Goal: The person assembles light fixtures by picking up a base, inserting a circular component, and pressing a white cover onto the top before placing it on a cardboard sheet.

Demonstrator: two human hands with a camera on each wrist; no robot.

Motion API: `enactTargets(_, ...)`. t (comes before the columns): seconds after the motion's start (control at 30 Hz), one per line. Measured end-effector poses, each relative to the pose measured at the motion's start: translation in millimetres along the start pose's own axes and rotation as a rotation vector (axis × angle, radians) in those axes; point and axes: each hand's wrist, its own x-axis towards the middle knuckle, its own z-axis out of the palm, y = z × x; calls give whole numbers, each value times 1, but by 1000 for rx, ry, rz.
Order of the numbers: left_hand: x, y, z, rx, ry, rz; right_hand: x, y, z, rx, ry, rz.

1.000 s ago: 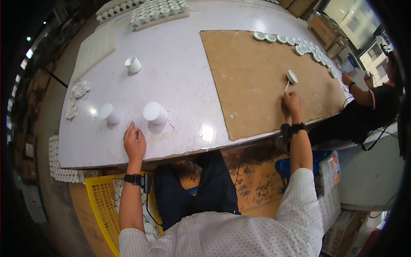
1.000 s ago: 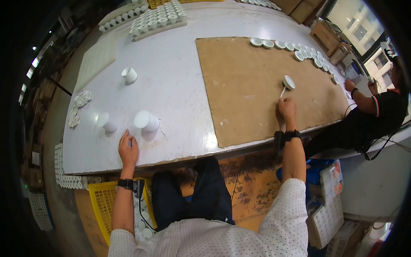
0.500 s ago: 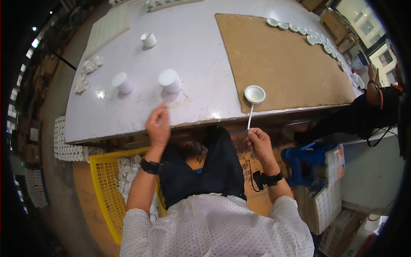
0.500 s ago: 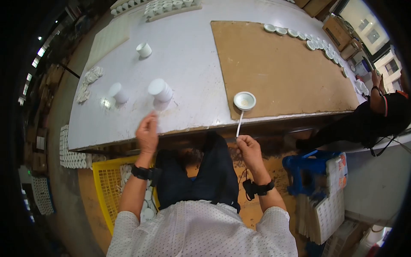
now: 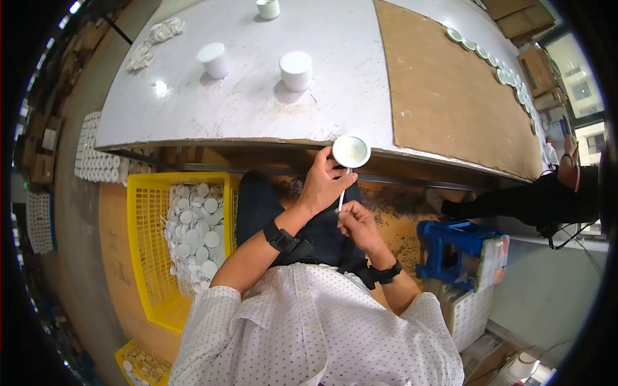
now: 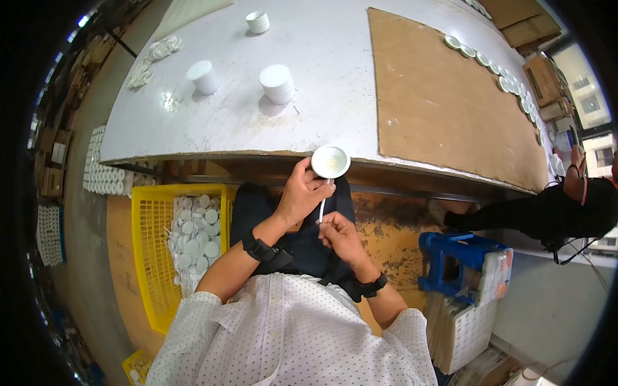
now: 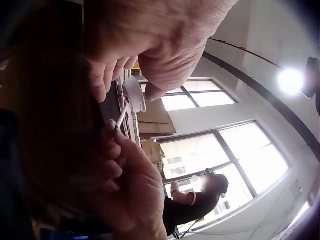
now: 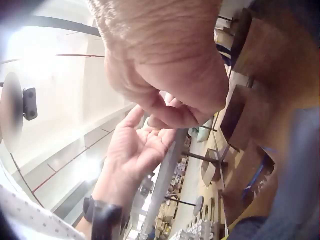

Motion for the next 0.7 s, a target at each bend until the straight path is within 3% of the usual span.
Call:
enactTargets(0.17,-12,-5,-12,-3,90,-75,-4,14,16,-119,-152,35)
enactTargets(0.33,-19,-18,-25,-36,179,107,2,11,23,-195,-189,10)
enactTargets(0.4,-23,-14,-38,-50,235,166,4,-12,22,-618,-202,-140)
enactTargets(0.5,-36,-7,-61,22,298,142,35,-42,17,-498,-13,-350)
enactTargets(0.57,-44,-18,-74,-7,334,137,63,-81,24,-425,116,-374)
enactTargets(0.63,-54,-29,-83,25,368,111,98,-111,32,-524,286,-391)
enactTargets(0.7,-64,-37,-89,78,384,102,130,-138,46,-469,326,-461)
